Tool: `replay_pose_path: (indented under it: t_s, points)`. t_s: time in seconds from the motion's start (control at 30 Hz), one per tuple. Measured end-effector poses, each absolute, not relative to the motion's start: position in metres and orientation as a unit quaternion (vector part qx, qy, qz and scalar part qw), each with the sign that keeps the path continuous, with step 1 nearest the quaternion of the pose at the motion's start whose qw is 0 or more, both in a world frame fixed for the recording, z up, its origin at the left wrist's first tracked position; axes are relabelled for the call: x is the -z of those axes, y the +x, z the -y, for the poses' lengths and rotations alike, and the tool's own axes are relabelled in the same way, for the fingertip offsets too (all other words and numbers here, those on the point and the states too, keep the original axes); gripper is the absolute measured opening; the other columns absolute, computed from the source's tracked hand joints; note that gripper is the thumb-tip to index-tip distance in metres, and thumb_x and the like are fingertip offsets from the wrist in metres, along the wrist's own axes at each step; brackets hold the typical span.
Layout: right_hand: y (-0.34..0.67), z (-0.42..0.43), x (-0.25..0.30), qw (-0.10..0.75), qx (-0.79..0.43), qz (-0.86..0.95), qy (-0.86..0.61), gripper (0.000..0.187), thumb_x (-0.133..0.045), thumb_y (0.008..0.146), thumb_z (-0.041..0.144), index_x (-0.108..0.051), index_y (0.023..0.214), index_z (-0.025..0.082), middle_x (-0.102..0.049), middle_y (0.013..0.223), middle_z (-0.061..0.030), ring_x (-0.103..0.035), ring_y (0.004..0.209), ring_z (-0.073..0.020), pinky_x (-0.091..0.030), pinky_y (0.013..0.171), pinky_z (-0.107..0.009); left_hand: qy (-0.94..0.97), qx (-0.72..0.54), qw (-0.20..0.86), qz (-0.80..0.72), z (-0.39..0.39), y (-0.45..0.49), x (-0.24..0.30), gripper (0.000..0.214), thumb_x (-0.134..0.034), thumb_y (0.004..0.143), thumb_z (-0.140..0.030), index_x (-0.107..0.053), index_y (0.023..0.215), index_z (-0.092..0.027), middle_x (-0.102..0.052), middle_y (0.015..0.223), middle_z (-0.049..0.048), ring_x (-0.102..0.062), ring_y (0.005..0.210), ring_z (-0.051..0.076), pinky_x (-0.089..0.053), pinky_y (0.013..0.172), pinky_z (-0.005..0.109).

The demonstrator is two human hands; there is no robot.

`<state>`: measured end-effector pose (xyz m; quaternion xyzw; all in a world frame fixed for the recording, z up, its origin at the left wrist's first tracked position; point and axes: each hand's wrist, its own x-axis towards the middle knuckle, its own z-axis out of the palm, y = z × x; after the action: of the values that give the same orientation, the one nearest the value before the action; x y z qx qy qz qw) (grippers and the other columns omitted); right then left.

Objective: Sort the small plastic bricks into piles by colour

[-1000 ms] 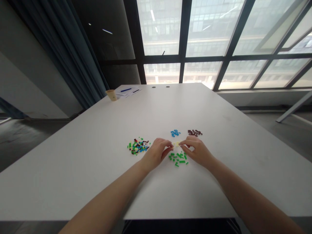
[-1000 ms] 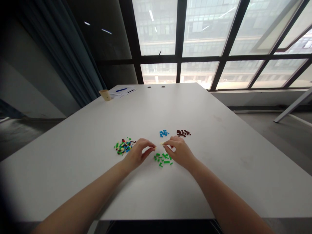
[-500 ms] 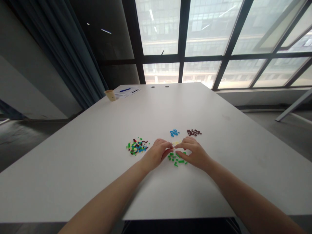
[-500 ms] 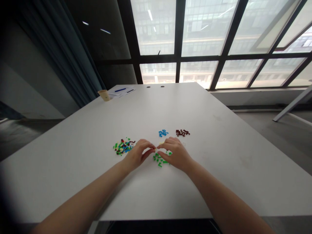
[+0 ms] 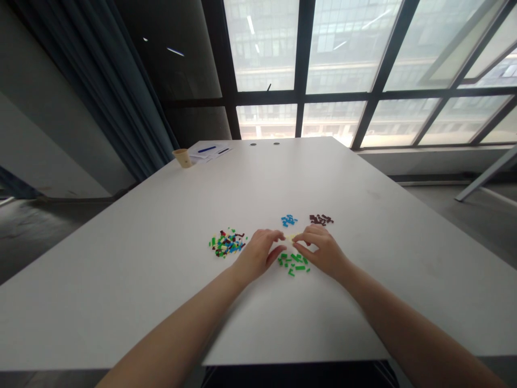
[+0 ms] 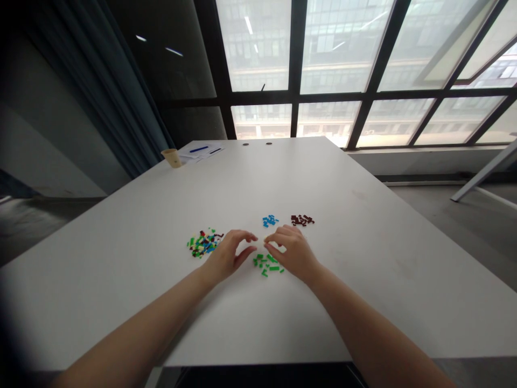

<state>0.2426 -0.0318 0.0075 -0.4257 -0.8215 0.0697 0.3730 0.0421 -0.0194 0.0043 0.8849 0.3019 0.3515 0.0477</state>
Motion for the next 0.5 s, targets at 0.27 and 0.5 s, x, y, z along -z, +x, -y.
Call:
replay_pose_path:
  t_s: [0.27, 0.5]
  points:
    - [0.259, 0.016, 0.017, 0.23, -0.061, 0.764, -0.6, 0.015, -0.054, 0.076, 0.028, -0.067, 0.073, 0.022, -0.059, 0.071, -0.002, -0.052, 0.067, -0.0136, -0.033, 0.065, -0.026, 0.767, -0.079, 0.013, -0.636, -0.013, -0.019, -0.021, 0.028, -0.048, 0.076, -0.034, -0.053, 0.097, -0.016, -0.053, 0.099, 0.0113, -0.051, 0.093, 0.025, -0.041, 0.075, 0.034]
    - [0.259, 0.016, 0.015, 0.242, -0.075, 0.754, -0.606, 0.016, -0.052, 0.077, 0.03, -0.065, 0.075, 0.021, -0.062, 0.075, -0.0025, -0.052, 0.069, -0.0137, -0.034, 0.066, -0.025, 0.718, 0.066, 0.201, -0.663, -0.023, -0.06, -0.031, 0.04, -0.061, 0.056, -0.047, -0.05, 0.079, -0.016, -0.058, 0.076, 0.0052, -0.057, 0.07, 0.021, -0.04, 0.056, 0.027]
